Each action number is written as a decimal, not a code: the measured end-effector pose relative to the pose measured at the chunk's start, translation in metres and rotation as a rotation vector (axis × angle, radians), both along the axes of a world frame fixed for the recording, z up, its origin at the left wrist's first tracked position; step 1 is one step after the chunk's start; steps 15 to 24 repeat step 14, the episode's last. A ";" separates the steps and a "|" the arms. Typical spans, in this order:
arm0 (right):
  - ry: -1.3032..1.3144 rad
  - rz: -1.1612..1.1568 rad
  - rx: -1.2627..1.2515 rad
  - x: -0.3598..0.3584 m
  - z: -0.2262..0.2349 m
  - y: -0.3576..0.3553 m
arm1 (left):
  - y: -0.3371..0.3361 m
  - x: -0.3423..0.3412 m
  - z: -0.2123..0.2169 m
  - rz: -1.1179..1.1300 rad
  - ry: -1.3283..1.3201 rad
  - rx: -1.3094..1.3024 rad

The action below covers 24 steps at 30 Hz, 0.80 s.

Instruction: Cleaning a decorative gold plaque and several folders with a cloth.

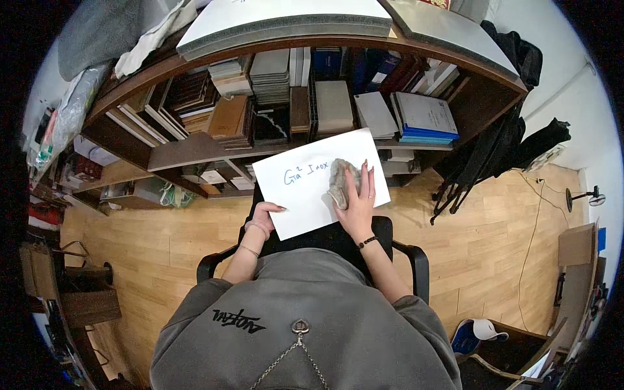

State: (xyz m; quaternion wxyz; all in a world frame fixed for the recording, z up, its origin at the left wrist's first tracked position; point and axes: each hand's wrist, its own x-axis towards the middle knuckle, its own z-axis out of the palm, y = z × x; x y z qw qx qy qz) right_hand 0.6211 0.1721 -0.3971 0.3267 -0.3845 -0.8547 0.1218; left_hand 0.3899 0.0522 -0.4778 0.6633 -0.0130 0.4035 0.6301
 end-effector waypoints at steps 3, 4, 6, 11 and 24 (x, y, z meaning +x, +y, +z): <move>0.156 0.044 -0.009 -0.010 0.006 -0.003 | -0.011 -0.001 0.000 0.063 -0.034 0.041; 0.236 0.069 -0.013 -0.013 0.008 -0.001 | -0.015 -0.001 0.001 0.102 -0.051 0.037; 0.273 0.001 0.004 -0.014 0.009 0.007 | -0.022 0.002 0.000 0.153 -0.064 0.037; 0.335 -0.156 0.009 -0.001 0.005 0.028 | -0.028 0.014 -0.013 0.178 -0.045 0.105; 0.294 -0.105 0.065 -0.001 0.011 0.028 | -0.025 0.011 -0.014 0.150 -0.038 0.124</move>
